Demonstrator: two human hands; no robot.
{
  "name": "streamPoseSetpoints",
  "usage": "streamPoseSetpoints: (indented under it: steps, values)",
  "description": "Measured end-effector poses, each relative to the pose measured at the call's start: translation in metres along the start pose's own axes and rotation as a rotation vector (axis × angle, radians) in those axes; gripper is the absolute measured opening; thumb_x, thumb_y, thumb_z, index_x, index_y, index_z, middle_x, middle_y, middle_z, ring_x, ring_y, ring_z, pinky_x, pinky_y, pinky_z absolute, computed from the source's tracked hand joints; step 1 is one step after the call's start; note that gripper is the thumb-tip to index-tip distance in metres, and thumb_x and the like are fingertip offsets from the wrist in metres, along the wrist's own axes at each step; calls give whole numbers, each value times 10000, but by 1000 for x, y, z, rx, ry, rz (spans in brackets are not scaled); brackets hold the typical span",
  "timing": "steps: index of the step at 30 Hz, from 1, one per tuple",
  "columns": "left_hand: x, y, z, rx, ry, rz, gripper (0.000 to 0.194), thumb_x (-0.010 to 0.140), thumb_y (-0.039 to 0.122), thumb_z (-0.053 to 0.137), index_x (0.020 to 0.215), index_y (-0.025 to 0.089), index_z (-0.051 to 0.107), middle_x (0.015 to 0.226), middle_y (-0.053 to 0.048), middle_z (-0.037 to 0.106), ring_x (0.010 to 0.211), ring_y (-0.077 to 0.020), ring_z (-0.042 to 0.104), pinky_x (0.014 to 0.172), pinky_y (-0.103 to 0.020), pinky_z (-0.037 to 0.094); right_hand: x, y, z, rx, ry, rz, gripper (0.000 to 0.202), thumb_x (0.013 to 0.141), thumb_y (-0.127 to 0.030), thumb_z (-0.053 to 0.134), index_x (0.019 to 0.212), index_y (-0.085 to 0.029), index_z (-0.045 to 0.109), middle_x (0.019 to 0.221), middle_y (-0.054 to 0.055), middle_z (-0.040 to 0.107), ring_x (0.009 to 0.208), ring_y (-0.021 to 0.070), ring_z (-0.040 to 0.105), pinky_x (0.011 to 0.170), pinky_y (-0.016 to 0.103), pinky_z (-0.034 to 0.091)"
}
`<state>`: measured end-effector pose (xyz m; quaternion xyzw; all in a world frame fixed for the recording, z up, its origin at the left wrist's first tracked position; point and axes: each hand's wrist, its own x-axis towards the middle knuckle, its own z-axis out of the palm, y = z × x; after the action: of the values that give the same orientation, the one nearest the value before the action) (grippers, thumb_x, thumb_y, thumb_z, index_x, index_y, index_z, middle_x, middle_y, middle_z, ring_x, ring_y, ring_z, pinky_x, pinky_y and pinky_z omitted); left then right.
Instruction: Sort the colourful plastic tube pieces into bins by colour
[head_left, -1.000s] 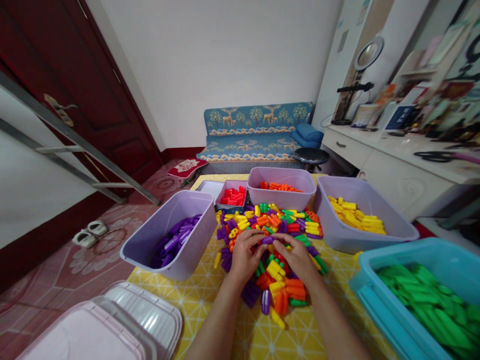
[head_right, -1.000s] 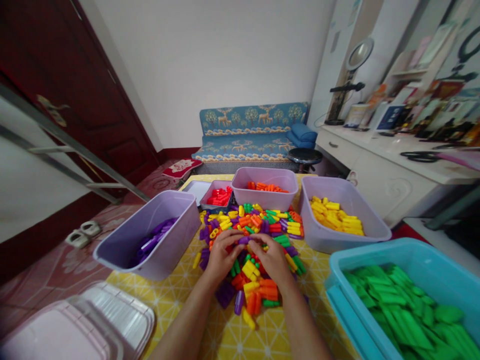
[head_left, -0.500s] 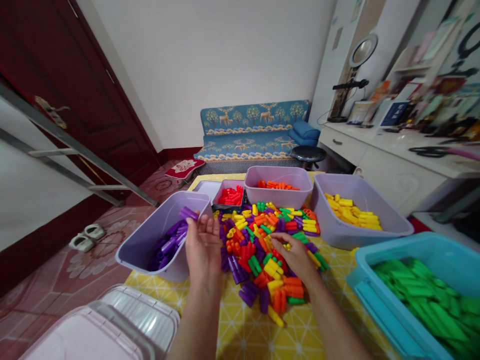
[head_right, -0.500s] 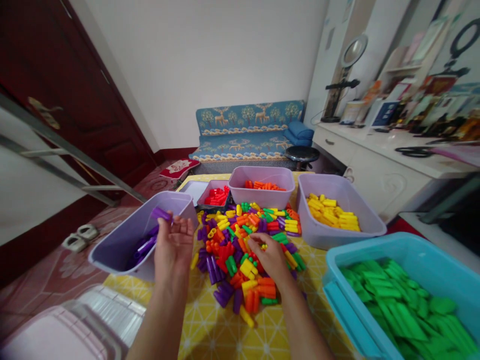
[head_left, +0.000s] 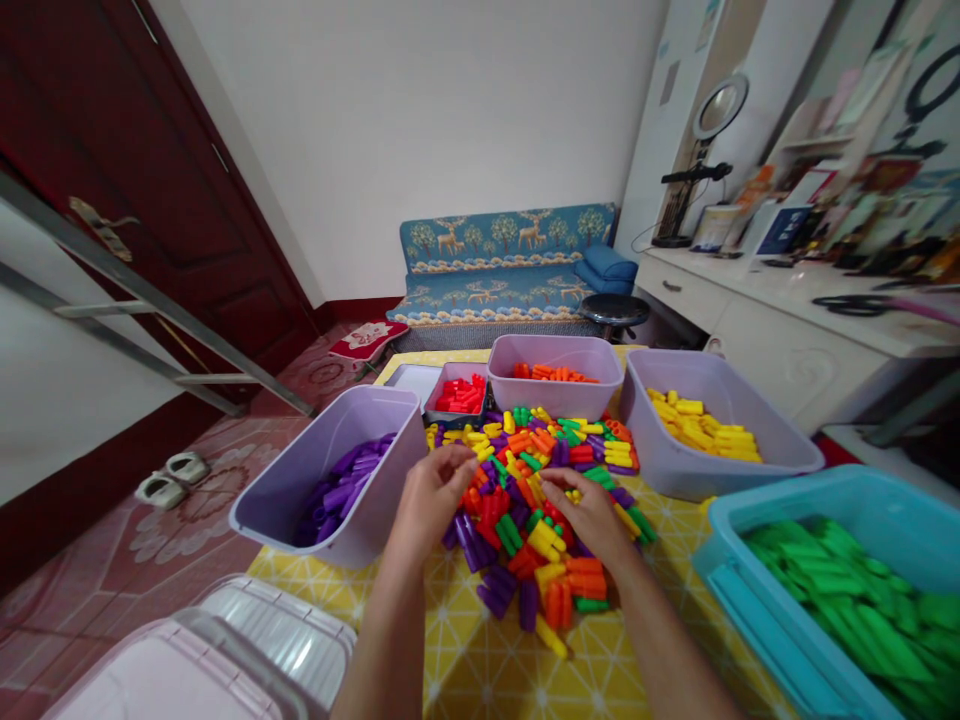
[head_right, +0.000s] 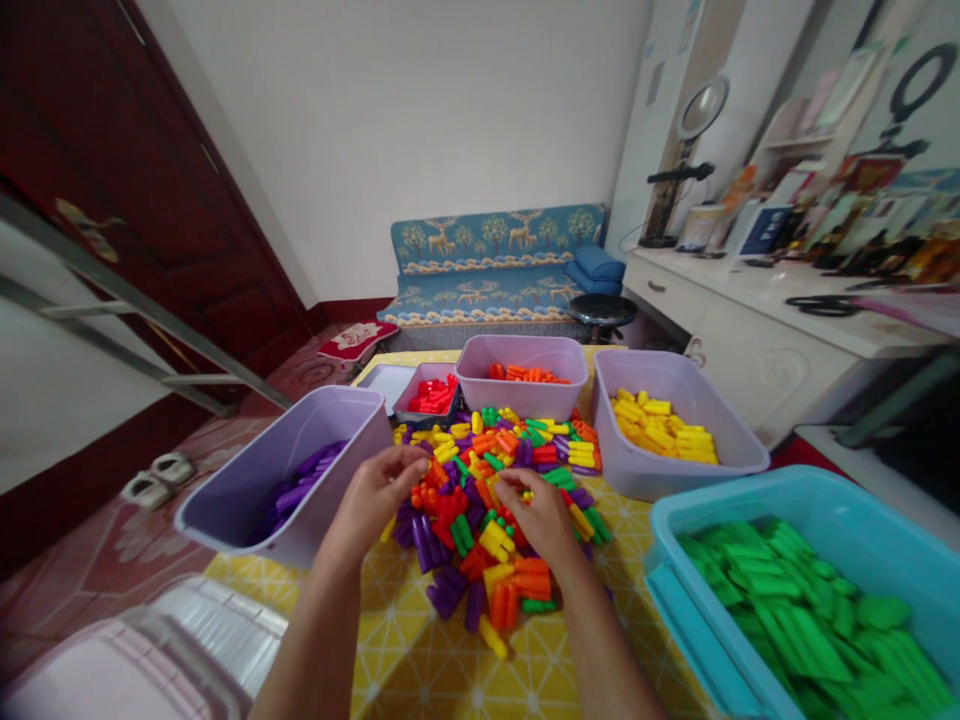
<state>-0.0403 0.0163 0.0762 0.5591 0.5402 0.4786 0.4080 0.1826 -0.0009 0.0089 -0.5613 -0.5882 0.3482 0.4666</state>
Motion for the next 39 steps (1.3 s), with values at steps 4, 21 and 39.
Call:
streamPoseSetpoints:
  steps: [4,21,39]
  values:
    - [-9,-10,4,709,-231,53,176,611,285,752,768,218,708,676,-24,685,632,-171,622,559,-220,383,0,0,1,-11,-4,-8,322,811,-459,574,966,-200,689,998,70,712,963,237,644,886,373,484]
    - [-4,-56,72,-483,-254,-256,581,570,410,814,1036,119,625,651,-12,670,573,-125,633,574,-225,498,1,7,3,-30,-17,-125,323,809,-396,594,1069,-219,668,1043,68,675,931,209,630,846,354,508]
    - [-7,-66,77,-397,-221,-135,339,700,379,724,917,125,669,695,-37,699,570,-114,626,529,-188,473,2,1,8,-125,169,-121,229,818,-384,579,891,-182,658,909,74,686,865,222,628,807,352,490]
